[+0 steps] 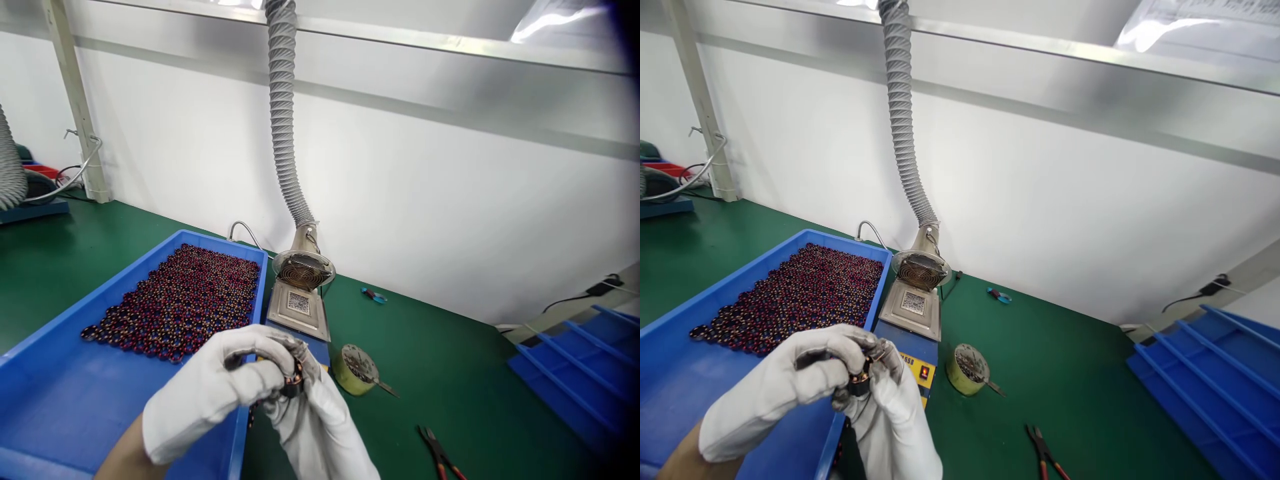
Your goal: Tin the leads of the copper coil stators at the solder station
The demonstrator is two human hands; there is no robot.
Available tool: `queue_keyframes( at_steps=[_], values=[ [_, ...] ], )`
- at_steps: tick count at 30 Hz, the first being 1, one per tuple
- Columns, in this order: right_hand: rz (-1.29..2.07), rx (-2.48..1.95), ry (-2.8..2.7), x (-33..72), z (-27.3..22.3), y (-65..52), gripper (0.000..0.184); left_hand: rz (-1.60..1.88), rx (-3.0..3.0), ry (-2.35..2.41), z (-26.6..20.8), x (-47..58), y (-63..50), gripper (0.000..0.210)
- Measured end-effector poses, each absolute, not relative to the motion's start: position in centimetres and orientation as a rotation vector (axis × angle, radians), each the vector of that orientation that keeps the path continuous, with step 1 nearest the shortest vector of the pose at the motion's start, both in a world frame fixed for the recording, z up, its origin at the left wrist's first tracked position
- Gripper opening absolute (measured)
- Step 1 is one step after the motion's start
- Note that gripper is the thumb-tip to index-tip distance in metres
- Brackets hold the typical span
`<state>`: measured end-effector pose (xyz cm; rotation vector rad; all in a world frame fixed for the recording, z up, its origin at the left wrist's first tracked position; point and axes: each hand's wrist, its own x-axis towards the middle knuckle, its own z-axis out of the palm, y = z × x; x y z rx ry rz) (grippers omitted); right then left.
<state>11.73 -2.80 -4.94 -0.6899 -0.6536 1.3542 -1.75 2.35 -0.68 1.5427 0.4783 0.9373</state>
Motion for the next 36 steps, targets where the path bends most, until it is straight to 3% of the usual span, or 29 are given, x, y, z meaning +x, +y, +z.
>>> queue_keyframes(
  at_steps=[11, 15, 23, 26, 29, 33, 36],
  values=[
    [1.432, -0.613, -0.620, 12.1, -5.0, -3.3, 0.030, 1.349, 1.214, 0.500, -1.1, -2.5, 1.1, 0.012],
    [1.376, -0.632, -0.632, 11.9, -5.8, -3.2, 0.027, 1.151, 1.484, 0.643, -0.3, -2.1, 1.2, 0.029],
    [1.378, -0.696, -0.740, 14.1, -7.1, 0.6, 0.021, 1.483, 1.712, 0.414, -1.3, -1.8, 1.2, 0.010],
    [1.476, -0.764, -0.790, 15.1, -7.5, 1.8, 0.020, 1.419, 1.635, 0.526, -1.5, -2.5, 1.7, 0.026],
    [1.371, -0.772, -0.740, 14.4, -8.7, 2.2, 0.023, 1.191, 1.766, 0.610, -1.3, -2.2, 2.0, 0.041],
    [1.134, -0.700, -0.686, 12.5, -9.5, 1.5, 0.021, 1.335, 1.692, 0.608, -1.2, -0.8, 1.7, 0.010],
    [1.038, -0.697, -0.738, 11.7, -8.1, -0.2, 0.014, 1.457, 1.336, 0.661, -1.4, -0.5, 1.7, 0.010]
  ],
)
